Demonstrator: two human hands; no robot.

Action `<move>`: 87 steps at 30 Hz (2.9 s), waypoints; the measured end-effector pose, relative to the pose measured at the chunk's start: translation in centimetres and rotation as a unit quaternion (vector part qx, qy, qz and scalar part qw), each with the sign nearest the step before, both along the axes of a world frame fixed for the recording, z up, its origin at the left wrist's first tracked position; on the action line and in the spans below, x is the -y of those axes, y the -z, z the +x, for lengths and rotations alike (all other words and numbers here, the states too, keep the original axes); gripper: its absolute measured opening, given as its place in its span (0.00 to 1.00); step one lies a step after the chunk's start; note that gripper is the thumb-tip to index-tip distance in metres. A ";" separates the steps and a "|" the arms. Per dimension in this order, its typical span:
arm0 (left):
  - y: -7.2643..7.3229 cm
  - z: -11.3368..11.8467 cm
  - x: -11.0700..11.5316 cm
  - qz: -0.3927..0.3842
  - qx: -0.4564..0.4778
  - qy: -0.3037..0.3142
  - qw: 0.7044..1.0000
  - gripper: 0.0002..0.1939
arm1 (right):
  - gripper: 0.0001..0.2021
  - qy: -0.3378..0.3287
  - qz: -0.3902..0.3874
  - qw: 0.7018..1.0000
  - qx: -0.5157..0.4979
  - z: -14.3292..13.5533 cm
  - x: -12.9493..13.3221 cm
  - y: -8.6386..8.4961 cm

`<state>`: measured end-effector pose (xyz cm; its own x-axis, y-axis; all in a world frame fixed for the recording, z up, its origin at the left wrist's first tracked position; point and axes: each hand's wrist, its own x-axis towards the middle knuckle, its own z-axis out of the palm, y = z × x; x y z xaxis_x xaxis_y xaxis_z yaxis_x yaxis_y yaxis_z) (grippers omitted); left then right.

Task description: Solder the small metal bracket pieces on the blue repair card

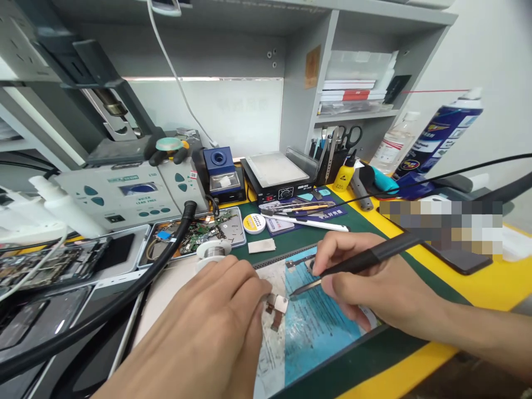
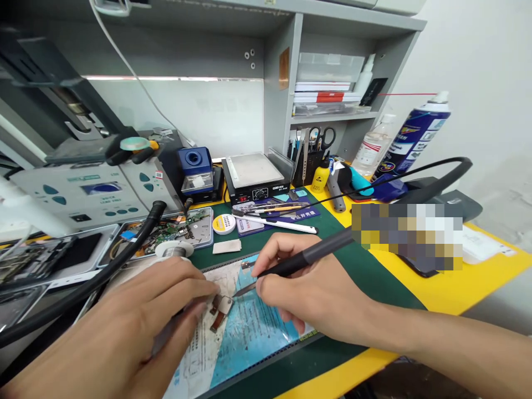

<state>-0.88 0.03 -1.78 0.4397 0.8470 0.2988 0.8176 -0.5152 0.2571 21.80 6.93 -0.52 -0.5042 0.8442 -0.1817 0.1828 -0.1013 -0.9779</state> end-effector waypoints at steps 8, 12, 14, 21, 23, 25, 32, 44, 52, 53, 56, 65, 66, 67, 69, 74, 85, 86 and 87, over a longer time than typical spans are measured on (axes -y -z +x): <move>-0.5 1.3 0.3 -0.007 -0.027 -0.064 0.998 0.07 | 0.03 -0.004 -0.009 1.000 0.021 0.1 -0.1 -0.2; -0.5 1.6 0.3 -0.009 -0.016 -0.065 0.998 0.07 | 0.03 -0.012 -0.004 1.000 0.017 0.2 -0.1 -0.2; -0.5 1.6 0.3 -0.017 -0.006 -0.067 0.998 0.05 | 0.03 -0.013 -0.003 1.000 0.020 0.2 0.0 -0.2; -0.5 1.8 0.2 -0.003 0.007 -0.063 0.998 0.02 | 0.05 -0.019 0.007 1.000 0.024 0.0 0.1 -0.3; -0.6 1.8 0.1 -0.013 0.010 -0.062 0.998 0.03 | 0.06 -0.023 0.024 0.999 0.015 -0.1 0.2 -0.2; -0.6 1.8 0.1 -0.023 0.010 -0.066 0.998 0.03 | 0.06 -0.025 0.046 0.999 0.011 -0.2 0.2 0.0; 0.0 1.6 0.2 -0.003 0.011 -0.064 0.998 0.02 | 0.05 -0.027 0.112 0.993 0.017 -0.2 0.3 0.4; 0.1 1.5 -0.2 0.011 -0.003 -0.056 0.998 0.02 | 0.05 -0.019 0.137 0.989 0.045 -0.2 0.7 0.8; 0.4 1.5 -0.5 0.021 0.020 -0.049 0.998 0.02 | 0.06 -0.030 0.137 0.989 0.052 -0.2 0.7 0.6; 0.4 1.5 -0.5 0.025 0.024 -0.045 0.998 0.02 | 0.07 -0.031 0.137 0.989 0.048 -0.2 0.7 0.6; 0.3 1.5 -0.5 0.009 0.028 -0.046 0.999 0.02 | 0.07 -0.032 0.133 0.990 0.041 -0.3 0.7 0.5; 0.2 1.2 -0.3 -0.004 0.012 -0.041 0.999 0.03 | 0.07 -0.032 0.143 0.988 0.043 -0.3 0.8 0.4; 0.2 1.1 -0.3 -0.004 0.011 -0.036 0.999 0.04 | 0.07 -0.034 0.140 0.988 0.045 -0.2 0.8 0.3; 0.3 1.0 -0.4 -0.004 0.009 -0.031 0.999 0.04 | 0.07 -0.036 0.138 0.989 0.047 -0.2 0.8 0.3; 0.3 0.9 -0.4 -0.007 0.007 -0.024 1.000 0.05 | 0.07 -0.039 0.138 0.988 0.048 -0.2 0.8 0.2; 0.5 0.6 -0.5 0.005 0.008 -0.016 1.000 0.04 | 0.07 -0.043 0.148 0.987 0.043 0.0 0.7 0.3; 0.4 0.6 -0.6 0.007 -0.001 -0.007 1.000 0.04 | 0.08 -0.052 0.121 0.991 0.032 -0.1 0.8 0.5; 0.5 0.6 -0.6 0.007 0.000 -0.007 1.000 0.04 | 0.08 -0.052 0.124 0.990 0.033 -0.1 0.8 0.5; 0.5 0.6 -0.6 0.008 0.000 -0.007 1.000 0.04 | 0.08 -0.052 0.126 0.990 0.034 -0.1 0.8 0.4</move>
